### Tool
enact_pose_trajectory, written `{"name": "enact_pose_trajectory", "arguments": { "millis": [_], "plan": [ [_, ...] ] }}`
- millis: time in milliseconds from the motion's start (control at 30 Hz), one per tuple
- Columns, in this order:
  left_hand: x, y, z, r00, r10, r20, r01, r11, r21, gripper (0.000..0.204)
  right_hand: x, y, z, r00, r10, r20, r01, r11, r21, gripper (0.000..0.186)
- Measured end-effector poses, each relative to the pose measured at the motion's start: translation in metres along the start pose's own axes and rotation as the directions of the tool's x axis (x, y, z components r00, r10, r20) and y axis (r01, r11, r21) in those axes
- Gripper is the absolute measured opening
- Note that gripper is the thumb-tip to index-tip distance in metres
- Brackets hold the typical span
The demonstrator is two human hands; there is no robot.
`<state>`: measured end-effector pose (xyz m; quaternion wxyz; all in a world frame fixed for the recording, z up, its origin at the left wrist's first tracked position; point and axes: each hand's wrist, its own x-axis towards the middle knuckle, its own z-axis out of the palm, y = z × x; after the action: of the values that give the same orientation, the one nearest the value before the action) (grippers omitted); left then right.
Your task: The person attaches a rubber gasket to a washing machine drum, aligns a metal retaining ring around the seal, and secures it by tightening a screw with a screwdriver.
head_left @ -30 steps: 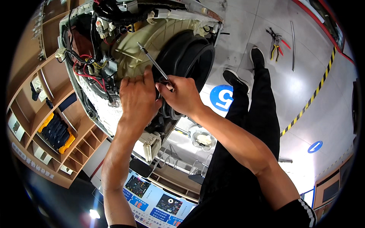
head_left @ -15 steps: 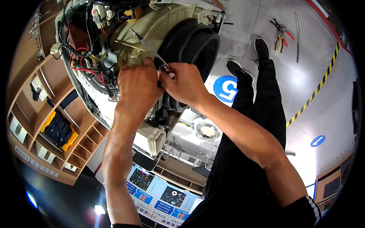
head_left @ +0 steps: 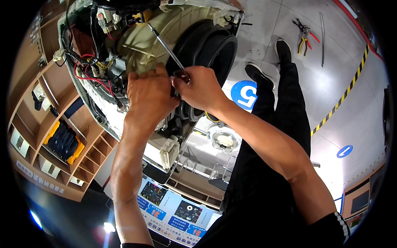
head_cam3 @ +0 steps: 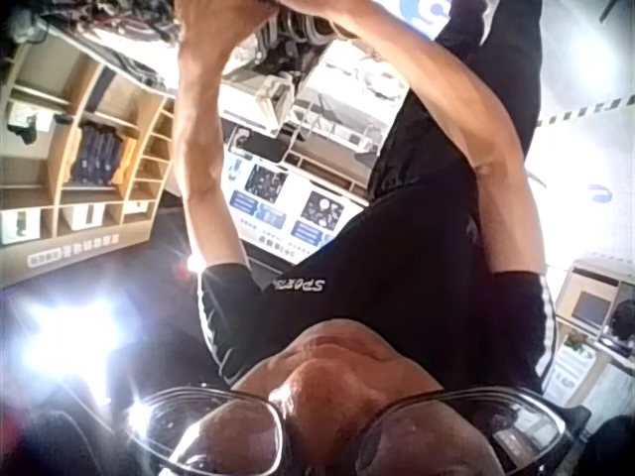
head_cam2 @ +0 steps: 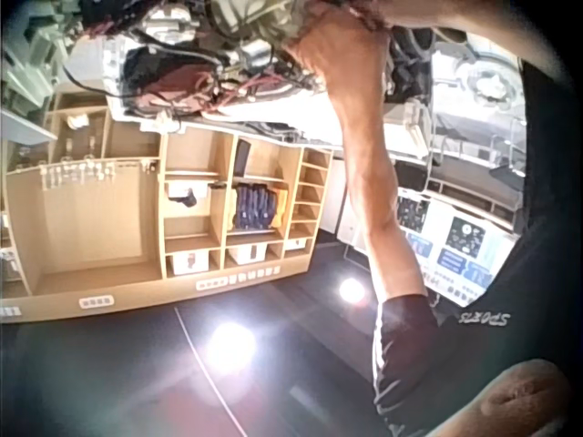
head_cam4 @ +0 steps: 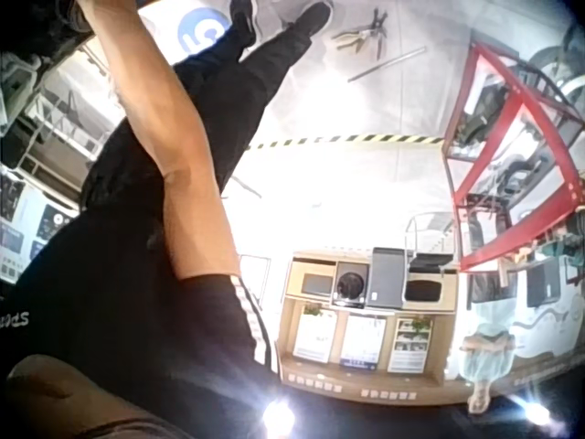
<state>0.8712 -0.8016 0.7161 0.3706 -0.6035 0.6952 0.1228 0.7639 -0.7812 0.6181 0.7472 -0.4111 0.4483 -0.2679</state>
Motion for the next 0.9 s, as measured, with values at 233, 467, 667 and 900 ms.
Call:
{"name": "enact_pose_trajectory", "arguments": {
  "millis": [233, 467, 667, 900],
  "plan": [
    [0.002, 0.002, 0.0, 0.999, -0.034, 0.018, 0.034, 0.999, -0.014, 0.035, 0.002, -0.004, -0.004, 0.995, 0.087, 0.052, -0.091, 0.992, 0.085, 0.021],
    [0.005, 0.007, 0.016, 0.992, -0.024, -0.127, 0.032, 0.998, 0.059, 0.03, 0.004, -0.002, -0.006, 0.988, 0.135, 0.072, -0.128, 0.988, -0.091, 0.023],
    [0.003, 0.005, 0.015, 0.992, -0.005, -0.13, 0.012, 0.998, 0.055, 0.026, -0.002, -0.005, -0.004, 0.992, 0.113, 0.058, -0.112, 0.993, -0.027, 0.024],
    [0.002, 0.0, 0.004, 0.999, -0.016, -0.043, 0.015, 1.0, -0.015, 0.025, -0.001, -0.007, 0.002, 0.993, 0.104, 0.05, -0.106, 0.993, 0.049, 0.022]
  ]
}}
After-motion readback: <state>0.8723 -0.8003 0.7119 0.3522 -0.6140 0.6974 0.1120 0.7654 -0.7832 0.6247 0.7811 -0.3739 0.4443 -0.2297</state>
